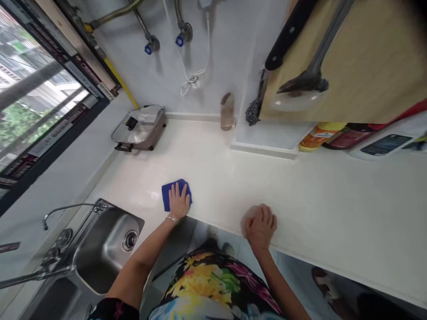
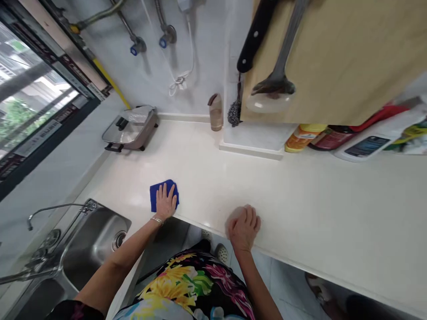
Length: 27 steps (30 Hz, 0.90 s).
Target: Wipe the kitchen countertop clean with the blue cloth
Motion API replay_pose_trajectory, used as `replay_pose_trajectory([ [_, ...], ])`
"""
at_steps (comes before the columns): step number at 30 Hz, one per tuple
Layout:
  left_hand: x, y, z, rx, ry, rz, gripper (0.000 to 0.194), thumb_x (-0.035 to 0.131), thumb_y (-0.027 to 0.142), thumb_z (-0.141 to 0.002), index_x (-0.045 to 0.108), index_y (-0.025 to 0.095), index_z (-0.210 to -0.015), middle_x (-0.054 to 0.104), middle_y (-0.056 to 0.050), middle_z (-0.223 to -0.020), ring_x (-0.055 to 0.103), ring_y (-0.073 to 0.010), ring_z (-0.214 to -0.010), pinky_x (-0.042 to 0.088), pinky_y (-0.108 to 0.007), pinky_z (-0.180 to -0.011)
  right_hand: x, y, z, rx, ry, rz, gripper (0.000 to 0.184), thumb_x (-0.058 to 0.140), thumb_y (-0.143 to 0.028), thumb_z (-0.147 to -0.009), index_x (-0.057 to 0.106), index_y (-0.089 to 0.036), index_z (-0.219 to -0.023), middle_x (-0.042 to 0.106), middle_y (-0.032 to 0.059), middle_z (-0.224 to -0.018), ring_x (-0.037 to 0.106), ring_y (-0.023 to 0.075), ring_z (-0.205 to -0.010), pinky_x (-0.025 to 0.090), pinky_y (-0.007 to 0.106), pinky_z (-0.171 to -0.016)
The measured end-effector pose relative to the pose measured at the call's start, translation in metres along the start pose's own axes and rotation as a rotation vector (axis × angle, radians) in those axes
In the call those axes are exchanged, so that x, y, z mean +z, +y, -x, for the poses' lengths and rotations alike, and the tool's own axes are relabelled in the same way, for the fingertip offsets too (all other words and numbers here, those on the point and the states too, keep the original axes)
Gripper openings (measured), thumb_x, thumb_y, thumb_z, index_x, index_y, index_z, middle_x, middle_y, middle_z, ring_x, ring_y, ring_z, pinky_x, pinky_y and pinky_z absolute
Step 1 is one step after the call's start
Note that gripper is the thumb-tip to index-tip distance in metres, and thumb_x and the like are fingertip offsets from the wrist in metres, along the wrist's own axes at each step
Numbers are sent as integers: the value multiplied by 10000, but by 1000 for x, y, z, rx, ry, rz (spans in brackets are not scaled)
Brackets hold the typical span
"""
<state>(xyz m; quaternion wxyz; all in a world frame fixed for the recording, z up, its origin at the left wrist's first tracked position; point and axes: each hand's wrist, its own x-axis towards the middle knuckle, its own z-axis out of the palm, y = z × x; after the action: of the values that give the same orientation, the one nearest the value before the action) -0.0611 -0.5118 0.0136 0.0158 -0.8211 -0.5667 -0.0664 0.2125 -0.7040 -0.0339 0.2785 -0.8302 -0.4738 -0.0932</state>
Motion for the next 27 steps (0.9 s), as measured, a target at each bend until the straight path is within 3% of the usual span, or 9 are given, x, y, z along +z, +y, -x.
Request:
replay_pose_trajectory([
  [3, 5, 44, 1, 144, -39, 36, 579, 409, 364, -960, 365, 244, -1525, 205, -111, -1658, 130, -358, -1530, 209, -604, -1212, -2, 1, -2, 17, -14, -27, 559, 420, -180, -845, 397, -96, -1397, 459, 226, -1455, 358, 326, -1410, 295, 598, -1132],
  [8, 14, 132, 23, 432, -84, 149, 628, 470, 386, -933, 331, 277, -1536, 118, -87, -1680, 69, -362, -1537, 192, -614, -1216, -2, 3, -4, 33, -15, -98, 496, 390, -185, -887, 434, -129, -1378, 483, 190, -1451, 344, 305, -1428, 282, 597, -1150],
  [12, 21, 193, 41, 664, -114, 233, 657, 484, 391, -927, 306, 254, -1545, 71, -114, -1682, 52, -375, -1534, 196, -611, -1212, -1, 11, -2, 65, 78, -285, 428, 322, -193, -936, 486, -168, -1331, 582, 140, -1348, 449, 239, -1363, 334, 562, -1152],
  [15, 24, 224, 49, 816, -131, 274, 680, 490, 396, -927, 281, 234, -1555, 22, -131, -1681, 40, -379, -1533, 161, -593, -1224, -11, 34, 3, 101, 123, -404, 406, 297, -220, -951, 532, -186, -1280, 619, 129, -1286, 544, 211, -1253, 428, 525, -1093],
  [21, 23, 252, 51, 958, -139, 353, 641, 467, 416, -944, 315, 247, -1542, 48, -119, -1681, 59, -360, -1536, 135, -584, -1231, -42, 95, 23, 153, 216, -81, 360, 402, -190, -913, 612, -160, -1203, 641, 135, -1259, 561, 235, -1223, 419, 496, -1080],
  [27, 22, 237, 40, 1001, -148, 419, 577, 466, 416, -946, 398, 283, -1504, 169, -82, -1670, 99, -312, -1541, 191, -544, -1236, -37, 98, 29, 168, 241, 46, 397, 405, -142, -889, 594, -157, -1237, 637, 119, -1282, 550, 229, -1235, 406, 425, -1047],
])
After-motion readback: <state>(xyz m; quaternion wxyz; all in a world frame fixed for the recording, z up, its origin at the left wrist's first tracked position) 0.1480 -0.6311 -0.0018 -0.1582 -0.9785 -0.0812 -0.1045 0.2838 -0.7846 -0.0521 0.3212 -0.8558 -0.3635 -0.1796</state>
